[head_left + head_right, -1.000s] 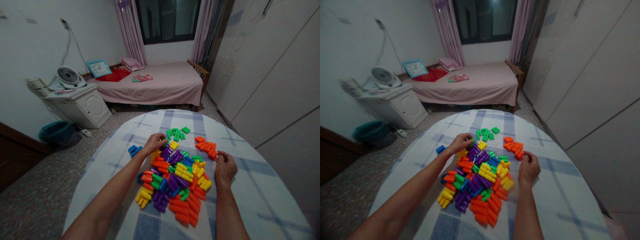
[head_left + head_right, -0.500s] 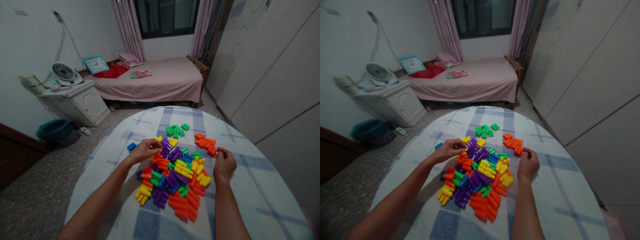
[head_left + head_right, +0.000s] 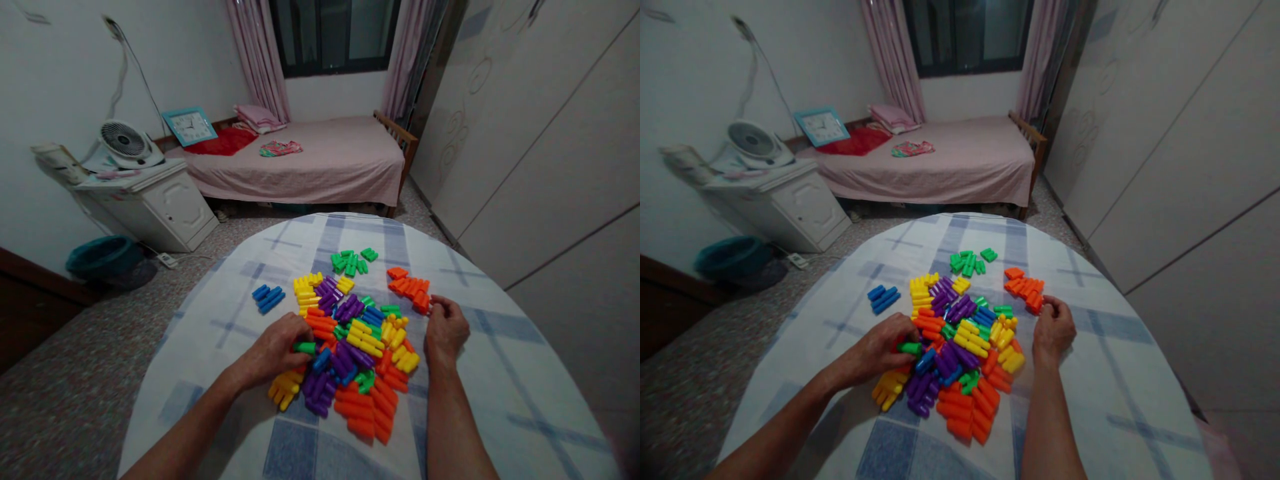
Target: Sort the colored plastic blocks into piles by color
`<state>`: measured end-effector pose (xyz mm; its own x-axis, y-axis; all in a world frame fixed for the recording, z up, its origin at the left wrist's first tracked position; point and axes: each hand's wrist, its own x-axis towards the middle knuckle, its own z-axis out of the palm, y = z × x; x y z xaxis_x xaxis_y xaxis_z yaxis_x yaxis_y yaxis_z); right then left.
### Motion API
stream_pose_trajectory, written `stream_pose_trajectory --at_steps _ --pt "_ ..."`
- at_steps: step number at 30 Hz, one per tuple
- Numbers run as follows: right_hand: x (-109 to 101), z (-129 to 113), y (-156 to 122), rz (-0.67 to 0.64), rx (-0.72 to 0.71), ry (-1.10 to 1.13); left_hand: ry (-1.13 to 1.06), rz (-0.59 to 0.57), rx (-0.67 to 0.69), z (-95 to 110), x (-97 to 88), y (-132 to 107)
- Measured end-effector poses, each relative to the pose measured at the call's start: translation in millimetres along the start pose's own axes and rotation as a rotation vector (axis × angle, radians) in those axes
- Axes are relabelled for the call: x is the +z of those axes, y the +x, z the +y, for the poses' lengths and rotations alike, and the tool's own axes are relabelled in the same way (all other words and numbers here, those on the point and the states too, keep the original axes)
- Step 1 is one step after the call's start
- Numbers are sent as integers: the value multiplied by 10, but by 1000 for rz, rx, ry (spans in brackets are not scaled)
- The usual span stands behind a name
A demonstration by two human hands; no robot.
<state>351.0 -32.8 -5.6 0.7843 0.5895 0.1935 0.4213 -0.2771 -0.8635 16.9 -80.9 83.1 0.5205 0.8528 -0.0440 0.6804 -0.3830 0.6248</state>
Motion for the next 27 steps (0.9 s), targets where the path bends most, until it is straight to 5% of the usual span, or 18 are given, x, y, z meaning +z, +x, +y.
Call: stream_pose_trajectory --at_steps 6,17,22,27 --pt "-20 -52 -16 -4 -1 7 -275 195 -202 -64 -122 278" --pt "-26 -40 -10 -20 16 -5 -245 285 -141 -175 -32 1651" --pt "-27 -60 -14 -21 23 5 -190 312 -135 -173 19 1611" --pt "-42 -100 -24 -22 27 -18 -55 199 -2 -7 284 1406"
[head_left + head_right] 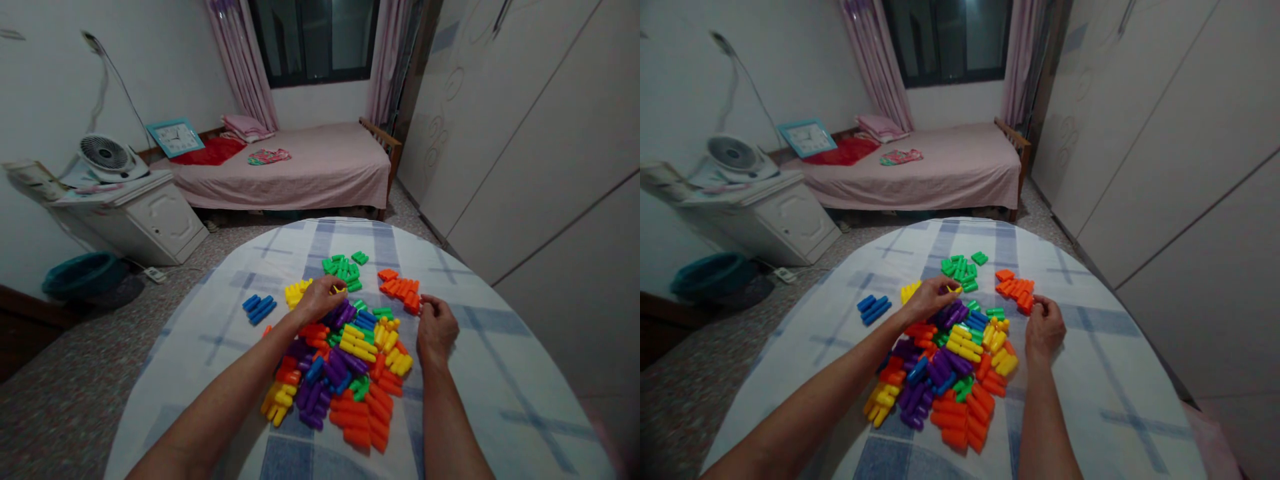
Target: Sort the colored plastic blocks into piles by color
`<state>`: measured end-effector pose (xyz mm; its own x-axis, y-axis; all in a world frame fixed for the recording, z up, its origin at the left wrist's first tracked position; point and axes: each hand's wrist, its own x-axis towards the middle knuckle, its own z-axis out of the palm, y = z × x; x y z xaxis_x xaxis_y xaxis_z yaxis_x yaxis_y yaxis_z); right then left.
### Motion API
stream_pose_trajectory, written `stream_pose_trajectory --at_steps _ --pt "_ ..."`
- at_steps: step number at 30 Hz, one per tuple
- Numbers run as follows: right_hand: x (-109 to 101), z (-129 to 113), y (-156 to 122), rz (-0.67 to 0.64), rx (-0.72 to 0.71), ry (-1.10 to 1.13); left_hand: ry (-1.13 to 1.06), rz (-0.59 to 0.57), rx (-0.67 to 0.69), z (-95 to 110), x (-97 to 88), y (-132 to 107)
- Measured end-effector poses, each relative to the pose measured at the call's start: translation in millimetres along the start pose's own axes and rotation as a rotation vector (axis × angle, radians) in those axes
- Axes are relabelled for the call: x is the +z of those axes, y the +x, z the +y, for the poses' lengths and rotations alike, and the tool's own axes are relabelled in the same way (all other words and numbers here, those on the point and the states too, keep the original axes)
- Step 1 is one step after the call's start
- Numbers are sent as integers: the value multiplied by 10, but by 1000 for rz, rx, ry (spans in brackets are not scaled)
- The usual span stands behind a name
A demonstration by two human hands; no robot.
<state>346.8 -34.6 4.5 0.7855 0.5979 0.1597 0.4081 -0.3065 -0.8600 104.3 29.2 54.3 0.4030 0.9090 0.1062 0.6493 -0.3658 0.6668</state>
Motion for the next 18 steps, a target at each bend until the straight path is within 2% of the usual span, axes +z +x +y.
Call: stream_pose_trajectory --at_steps 4,7,12,18 --pt "1 8 3 -3 -11 2 246 -123 129 185 273 14" --pt "10 25 12 -9 -17 10 353 -162 113 253 391 77" --pt "15 31 16 -2 -3 -2 284 -183 49 242 399 99" --pt "4 24 5 -10 16 -13 201 -159 35 223 348 54"
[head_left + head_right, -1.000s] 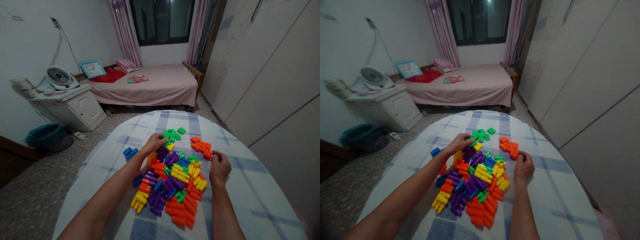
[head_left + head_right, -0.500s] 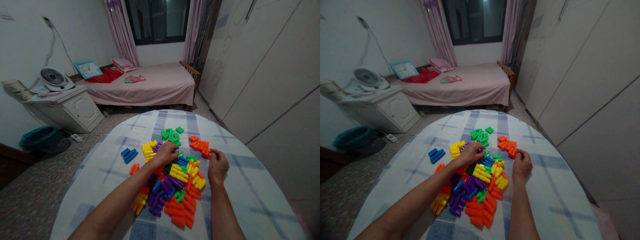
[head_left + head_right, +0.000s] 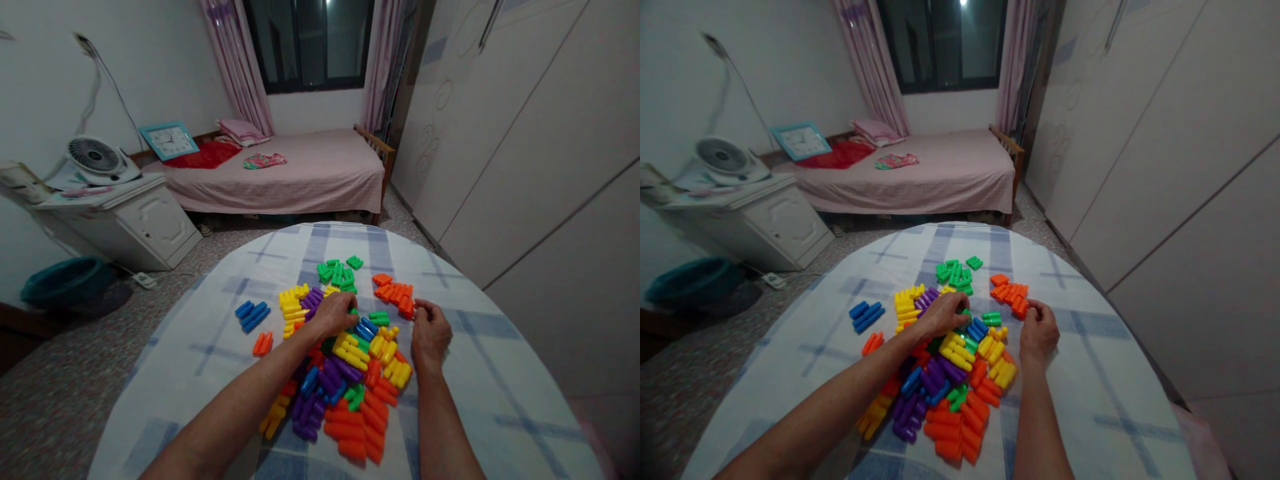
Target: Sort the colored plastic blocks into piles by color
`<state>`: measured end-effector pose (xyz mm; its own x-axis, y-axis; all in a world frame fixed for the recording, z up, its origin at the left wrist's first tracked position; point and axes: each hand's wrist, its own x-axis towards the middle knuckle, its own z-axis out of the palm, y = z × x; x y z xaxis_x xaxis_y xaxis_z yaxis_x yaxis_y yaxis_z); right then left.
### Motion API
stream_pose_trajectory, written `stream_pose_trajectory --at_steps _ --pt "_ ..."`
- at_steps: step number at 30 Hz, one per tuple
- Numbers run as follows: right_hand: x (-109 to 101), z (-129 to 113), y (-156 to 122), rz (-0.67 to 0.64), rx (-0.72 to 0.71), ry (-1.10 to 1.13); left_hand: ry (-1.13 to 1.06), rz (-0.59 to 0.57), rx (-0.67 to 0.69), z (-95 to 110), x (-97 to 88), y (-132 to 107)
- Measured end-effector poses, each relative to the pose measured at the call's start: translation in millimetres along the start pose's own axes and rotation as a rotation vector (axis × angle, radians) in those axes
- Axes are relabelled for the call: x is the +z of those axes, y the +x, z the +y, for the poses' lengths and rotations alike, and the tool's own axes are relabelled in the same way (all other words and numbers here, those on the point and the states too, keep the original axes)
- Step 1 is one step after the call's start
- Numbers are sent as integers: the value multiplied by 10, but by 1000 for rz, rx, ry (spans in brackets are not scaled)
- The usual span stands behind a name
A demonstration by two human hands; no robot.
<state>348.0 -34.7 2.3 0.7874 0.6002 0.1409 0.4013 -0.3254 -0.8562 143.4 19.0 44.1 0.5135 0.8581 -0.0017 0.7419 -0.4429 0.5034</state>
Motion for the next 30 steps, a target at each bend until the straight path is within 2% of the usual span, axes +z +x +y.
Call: stream_pose_trajectory --at_steps 3,6,9,11,14,18,23,26,30 --pt "-8 -13 -7 -8 -19 15 -122 99 -41 -56 -66 91" --pt "-15 -31 -11 -5 -26 11 -254 236 -113 -146 -186 299" --pt "-16 -35 -7 -2 -16 7 -262 314 -163 -244 -324 503" --pt "-12 -25 -1 -7 -9 0 -246 355 -187 -297 -398 555" --pt "1 -1 11 -10 -21 2 -215 362 -197 -339 -459 459" --pt "16 20 17 -1 -16 3 -169 315 -169 -343 -461 113" --pt "7 2 1 -4 -9 8 -71 333 -80 -419 -407 -254" --pt "-5 -22 -10 -8 5 0 -11 309 -28 -474 -390 -309" --pt "-9 -39 -16 -7 12 -3 72 217 -16 -439 -380 -209"
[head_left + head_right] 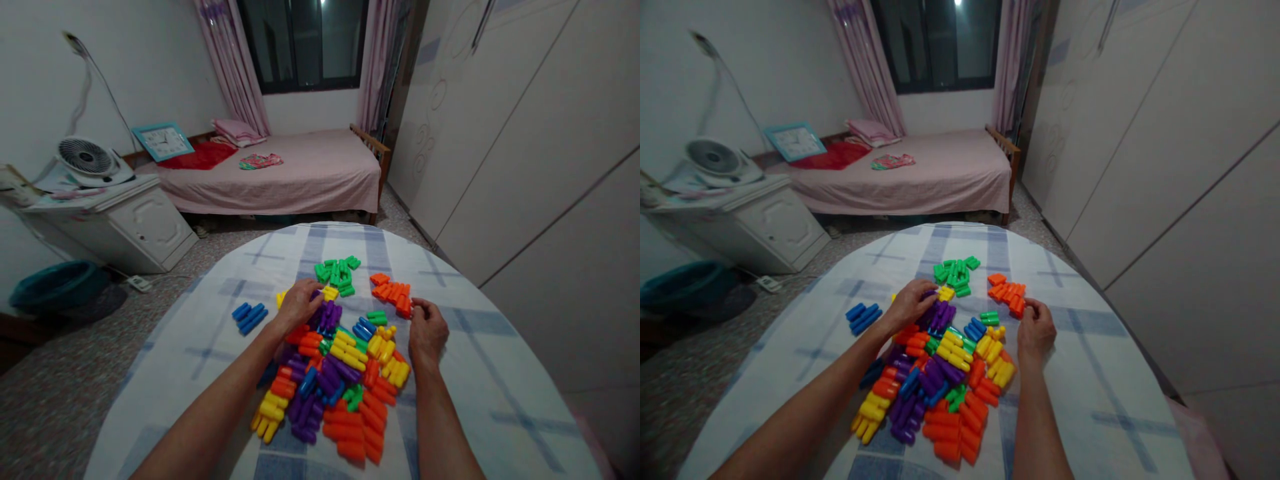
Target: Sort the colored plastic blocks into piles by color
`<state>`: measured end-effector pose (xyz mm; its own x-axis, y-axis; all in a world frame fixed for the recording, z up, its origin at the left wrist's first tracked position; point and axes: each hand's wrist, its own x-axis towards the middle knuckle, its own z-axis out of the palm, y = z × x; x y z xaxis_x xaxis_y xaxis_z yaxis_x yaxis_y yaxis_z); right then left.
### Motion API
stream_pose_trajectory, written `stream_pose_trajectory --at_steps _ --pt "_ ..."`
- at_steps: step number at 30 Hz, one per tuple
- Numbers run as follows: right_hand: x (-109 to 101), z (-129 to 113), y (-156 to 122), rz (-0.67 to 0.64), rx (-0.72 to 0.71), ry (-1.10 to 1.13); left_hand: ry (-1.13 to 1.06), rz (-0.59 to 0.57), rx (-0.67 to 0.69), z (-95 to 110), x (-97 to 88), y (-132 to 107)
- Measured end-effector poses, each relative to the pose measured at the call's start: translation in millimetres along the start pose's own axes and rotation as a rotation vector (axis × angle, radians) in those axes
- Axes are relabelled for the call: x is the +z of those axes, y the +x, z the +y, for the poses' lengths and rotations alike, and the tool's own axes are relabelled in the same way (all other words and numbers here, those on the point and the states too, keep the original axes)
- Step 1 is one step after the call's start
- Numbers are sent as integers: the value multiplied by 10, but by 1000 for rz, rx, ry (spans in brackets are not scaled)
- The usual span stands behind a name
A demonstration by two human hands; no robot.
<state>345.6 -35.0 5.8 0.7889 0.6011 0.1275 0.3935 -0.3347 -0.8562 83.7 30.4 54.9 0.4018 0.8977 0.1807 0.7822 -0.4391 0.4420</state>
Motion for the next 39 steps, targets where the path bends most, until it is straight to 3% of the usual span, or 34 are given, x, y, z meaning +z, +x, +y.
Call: stream_pose_trajectory --at_steps 7,15,29,33,37,39 --pt "11 19 6 -2 -5 -11 263 -170 12 194 129 260" --pt "28 42 30 14 -25 30 296 -195 -52 158 193 294" --pt "42 61 46 23 -35 20 236 -179 -32 144 191 205" --pt "34 56 37 18 -30 10 43 -74 -26 109 129 145" --pt "29 41 26 12 -44 16 -375 121 -153 -72 -84 121" --pt "29 31 22 11 -42 9 -457 192 -209 -214 -206 113"
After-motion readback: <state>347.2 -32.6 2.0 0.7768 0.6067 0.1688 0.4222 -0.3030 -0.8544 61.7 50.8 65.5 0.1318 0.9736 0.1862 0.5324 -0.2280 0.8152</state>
